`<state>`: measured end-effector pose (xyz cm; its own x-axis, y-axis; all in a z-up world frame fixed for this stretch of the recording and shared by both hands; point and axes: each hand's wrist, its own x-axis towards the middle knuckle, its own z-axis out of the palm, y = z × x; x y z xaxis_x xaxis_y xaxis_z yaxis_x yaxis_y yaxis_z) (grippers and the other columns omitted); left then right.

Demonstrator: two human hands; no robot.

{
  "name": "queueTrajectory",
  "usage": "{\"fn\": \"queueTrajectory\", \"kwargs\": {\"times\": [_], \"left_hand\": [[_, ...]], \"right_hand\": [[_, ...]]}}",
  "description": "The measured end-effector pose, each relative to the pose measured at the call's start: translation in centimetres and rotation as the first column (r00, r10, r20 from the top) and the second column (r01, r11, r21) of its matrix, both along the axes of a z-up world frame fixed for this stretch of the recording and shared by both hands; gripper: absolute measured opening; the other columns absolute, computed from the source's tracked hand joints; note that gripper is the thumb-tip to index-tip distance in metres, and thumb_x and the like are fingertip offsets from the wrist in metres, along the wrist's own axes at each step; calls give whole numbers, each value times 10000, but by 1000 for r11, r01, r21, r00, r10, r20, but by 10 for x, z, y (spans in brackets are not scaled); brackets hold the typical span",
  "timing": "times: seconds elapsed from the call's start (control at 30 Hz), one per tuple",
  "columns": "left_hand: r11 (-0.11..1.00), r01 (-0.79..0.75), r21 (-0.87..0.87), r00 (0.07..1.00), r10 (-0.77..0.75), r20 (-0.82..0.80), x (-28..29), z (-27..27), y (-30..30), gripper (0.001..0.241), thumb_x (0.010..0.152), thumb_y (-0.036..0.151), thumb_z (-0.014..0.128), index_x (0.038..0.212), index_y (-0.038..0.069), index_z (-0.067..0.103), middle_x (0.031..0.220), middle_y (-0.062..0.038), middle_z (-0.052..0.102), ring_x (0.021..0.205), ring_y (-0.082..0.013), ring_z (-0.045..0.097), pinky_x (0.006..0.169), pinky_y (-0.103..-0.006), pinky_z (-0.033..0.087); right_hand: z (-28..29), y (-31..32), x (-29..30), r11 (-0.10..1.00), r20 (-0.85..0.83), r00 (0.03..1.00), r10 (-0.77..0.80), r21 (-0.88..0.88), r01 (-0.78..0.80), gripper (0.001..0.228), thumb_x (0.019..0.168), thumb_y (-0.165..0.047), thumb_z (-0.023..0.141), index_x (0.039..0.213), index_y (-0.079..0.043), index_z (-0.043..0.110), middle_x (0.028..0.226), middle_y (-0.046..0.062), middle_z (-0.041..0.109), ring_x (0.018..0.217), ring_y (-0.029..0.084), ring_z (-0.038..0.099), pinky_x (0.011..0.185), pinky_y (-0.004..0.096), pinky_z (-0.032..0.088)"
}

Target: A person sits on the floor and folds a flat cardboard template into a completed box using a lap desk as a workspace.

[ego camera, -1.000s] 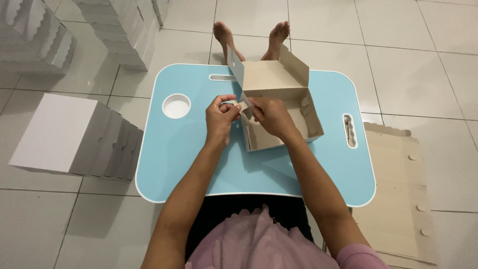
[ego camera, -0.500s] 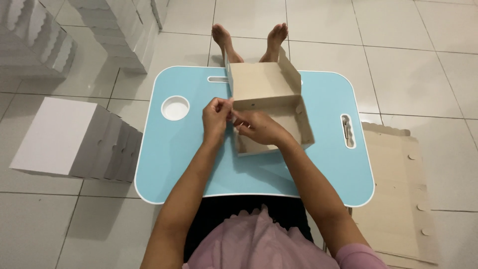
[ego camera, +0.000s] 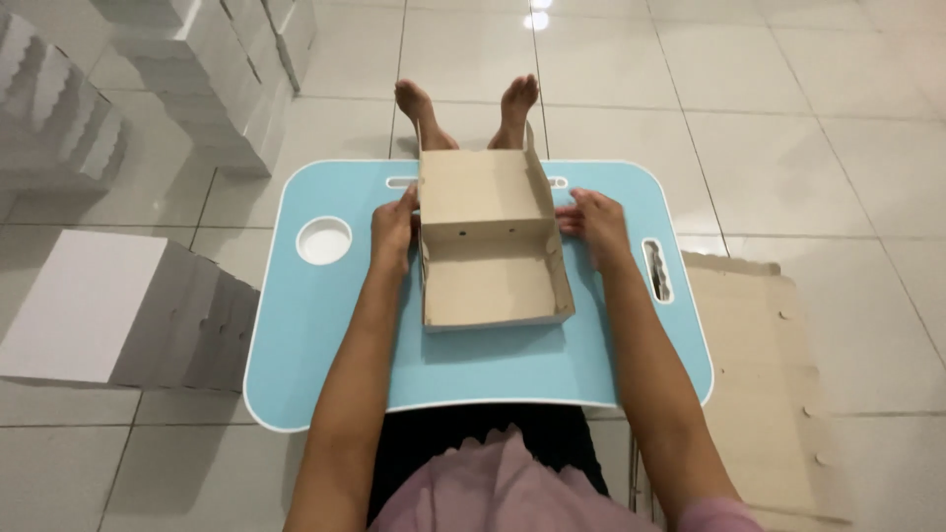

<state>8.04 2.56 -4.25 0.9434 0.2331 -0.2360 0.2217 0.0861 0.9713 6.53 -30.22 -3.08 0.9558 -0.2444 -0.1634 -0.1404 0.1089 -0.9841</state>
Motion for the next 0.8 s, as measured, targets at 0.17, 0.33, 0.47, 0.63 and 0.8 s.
{"fn": "queueTrajectory", "kwargs": {"times": [0.17, 0.33, 0.47, 0.63, 0.8], "left_hand": [[997, 75, 10, 993, -76, 88, 8, -16, -16, 305, 883, 347, 785, 994, 63, 766, 782, -89, 736, 669, -142, 681, 604, -290, 583], [993, 110, -40, 982, -102, 159, -26, 16, -23, 163, 858, 153, 794, 978, 55, 743, 773, -30, 700, 680, -101, 640, 616, -226, 561], [993, 29, 114, 966, -57, 251, -43, 41, -29, 71, 838, 120, 821, 886, 137, 771, 730, 31, 677, 709, -55, 573, 666, -224, 502], [982, -71, 177, 935, 4, 354, -38, 30, -22, 82, 827, 112, 839, 852, 160, 777, 709, 40, 669, 701, -41, 563, 667, -220, 482], [959, -124, 255, 905, 4, 425, -45, 41, -21, 82, 824, 153, 850, 827, 171, 770, 726, 30, 665, 732, -53, 549, 649, -224, 443]], "right_hand": [[3, 13, 6, 1000, -28, 999, 24, 10, -23, 357, 1013, -379, 666, 1206, -83, 718, 921, 147, 762, 751, 203, 743, 660, 342, 635], [17, 17, -16, 998, -38, 999, 8, 63, -5, 283, 997, -276, 693, 1171, -55, 724, 936, 90, 761, 785, 183, 727, 706, 326, 622], [38, 25, -31, 1000, 155, 988, 6, 28, -10, 115, 929, -186, 765, 987, -88, 754, 840, 18, 715, 790, 100, 663, 706, 237, 588], [40, 31, -37, 980, 372, 928, 24, -191, 51, 84, 934, -138, 785, 981, -74, 756, 753, 45, 726, 683, 85, 647, 648, 229, 590], [42, 47, -45, 871, 610, 786, 104, -437, 224, 651, 942, -491, 766, 1412, -100, 542, 1081, 113, 723, 950, 194, 672, 757, 355, 554]]}}
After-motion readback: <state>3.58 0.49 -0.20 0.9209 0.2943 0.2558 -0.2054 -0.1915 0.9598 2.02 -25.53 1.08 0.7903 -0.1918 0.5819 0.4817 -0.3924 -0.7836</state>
